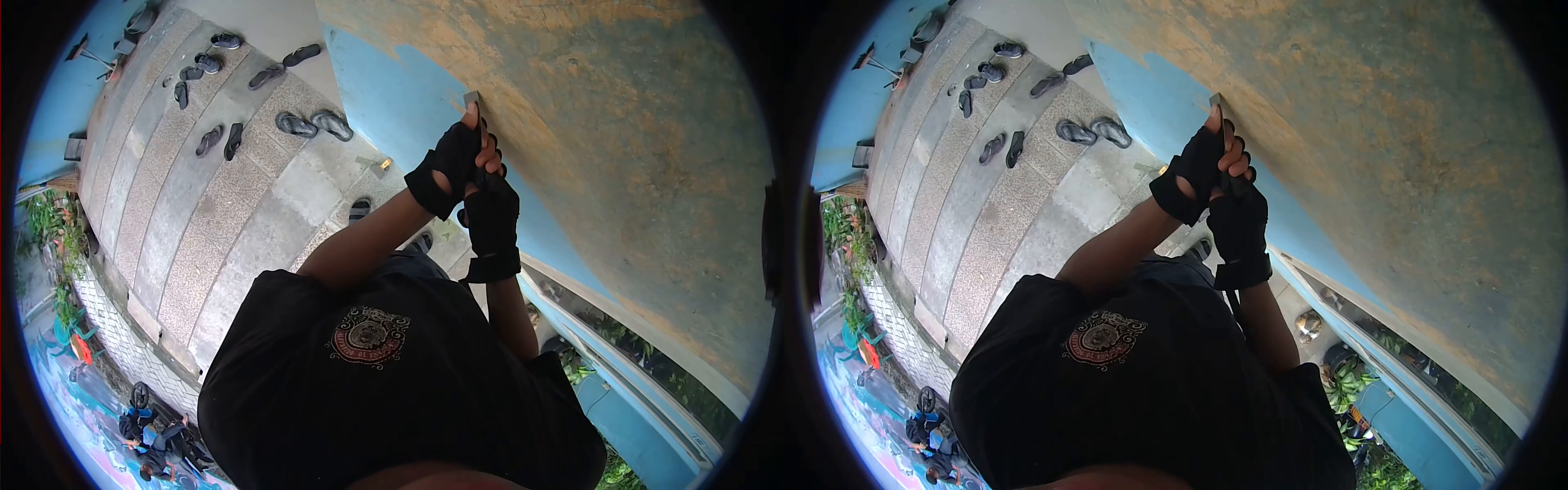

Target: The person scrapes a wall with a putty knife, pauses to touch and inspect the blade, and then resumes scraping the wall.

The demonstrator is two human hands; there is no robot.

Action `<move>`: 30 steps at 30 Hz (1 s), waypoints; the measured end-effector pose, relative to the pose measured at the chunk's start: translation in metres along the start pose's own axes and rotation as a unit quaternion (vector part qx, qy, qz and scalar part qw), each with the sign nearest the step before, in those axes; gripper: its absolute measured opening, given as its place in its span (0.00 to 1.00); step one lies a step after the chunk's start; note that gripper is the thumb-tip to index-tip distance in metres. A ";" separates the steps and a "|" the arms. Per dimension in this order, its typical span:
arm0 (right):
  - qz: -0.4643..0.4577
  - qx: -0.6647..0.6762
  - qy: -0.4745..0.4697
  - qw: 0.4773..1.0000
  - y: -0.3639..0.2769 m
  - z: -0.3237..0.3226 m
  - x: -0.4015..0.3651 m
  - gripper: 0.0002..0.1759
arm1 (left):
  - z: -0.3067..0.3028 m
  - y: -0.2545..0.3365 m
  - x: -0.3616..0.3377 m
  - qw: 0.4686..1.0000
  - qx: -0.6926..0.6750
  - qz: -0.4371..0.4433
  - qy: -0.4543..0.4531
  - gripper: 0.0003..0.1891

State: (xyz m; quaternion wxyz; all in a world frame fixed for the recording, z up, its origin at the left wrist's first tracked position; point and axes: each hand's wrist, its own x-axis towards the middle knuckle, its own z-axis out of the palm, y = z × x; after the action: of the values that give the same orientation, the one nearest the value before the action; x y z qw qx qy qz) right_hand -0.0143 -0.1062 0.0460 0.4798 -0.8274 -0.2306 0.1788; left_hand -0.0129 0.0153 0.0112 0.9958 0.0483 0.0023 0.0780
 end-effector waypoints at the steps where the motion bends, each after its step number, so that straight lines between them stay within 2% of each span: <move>1: 0.001 0.001 0.000 1.000 -0.003 -0.003 -0.005 0.06 | 0.001 -0.004 -0.003 1.000 0.001 -0.001 0.001 0.27; 3: 0.005 -0.033 0.007 0.999 -0.011 -0.008 -0.009 0.07 | 0.004 -0.011 -0.003 0.999 0.032 -0.021 0.017 0.28; 7: -0.004 -0.012 0.014 1.000 0.002 0.007 0.000 0.07 | -0.005 0.003 -0.001 0.999 0.038 -0.012 0.005 0.27; 11: 0.017 0.026 0.010 0.999 0.006 -0.004 -0.009 0.05 | 0.003 -0.008 -0.004 1.000 -0.010 -0.021 0.018 0.27; 13: -0.032 -0.039 0.009 0.999 0.009 -0.007 -0.010 0.04 | 0.003 -0.013 -0.003 0.999 0.040 -0.025 0.014 0.27; 17: -0.019 -0.015 -0.004 1.000 0.003 0.001 0.005 0.04 | -0.010 0.000 0.006 1.000 0.005 0.015 0.009 0.27; 19: -0.071 -0.068 0.014 0.995 -0.003 0.003 0.006 0.05 | -0.009 0.002 0.006 1.000 0.008 0.012 -0.005 0.28; 20: -0.069 -0.067 0.013 0.995 -0.005 -0.001 -0.001 0.05 | -0.007 -0.005 0.002 1.000 0.008 0.012 -0.003 0.28; 22: 0.011 0.030 0.015 0.999 -0.009 -0.013 -0.013 0.05 | 0.007 -0.016 -0.002 0.999 0.047 -0.010 0.001 0.28; 23: 0.008 0.032 0.012 0.999 -0.006 -0.011 -0.008 0.05 | 0.006 -0.012 -0.001 0.999 0.050 -0.006 0.001 0.28; 25: -0.041 -0.047 0.001 0.998 -0.009 -0.007 0.002 0.05 | 0.004 -0.007 0.001 1.000 0.023 0.017 0.011 0.28; 26: -0.022 -0.071 0.001 0.997 -0.014 -0.002 0.008 0.05 | -0.004 0.003 0.008 1.000 0.005 0.021 -0.007 0.28; 29: 0.013 -0.003 -0.014 1.000 -0.011 -0.002 0.011 0.05 | -0.004 0.005 0.009 0.999 0.004 0.033 -0.004 0.28; 30: 0.014 -0.002 -0.016 1.000 -0.012 -0.007 0.004 0.05 | 0.006 -0.001 0.004 1.000 -0.009 0.008 0.005 0.28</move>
State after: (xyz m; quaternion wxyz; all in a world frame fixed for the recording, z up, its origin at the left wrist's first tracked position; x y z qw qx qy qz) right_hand -0.0096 -0.1037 0.0592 0.4718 -0.8286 -0.2269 0.1980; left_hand -0.0084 0.0148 0.0168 0.9955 0.0388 0.0064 0.0859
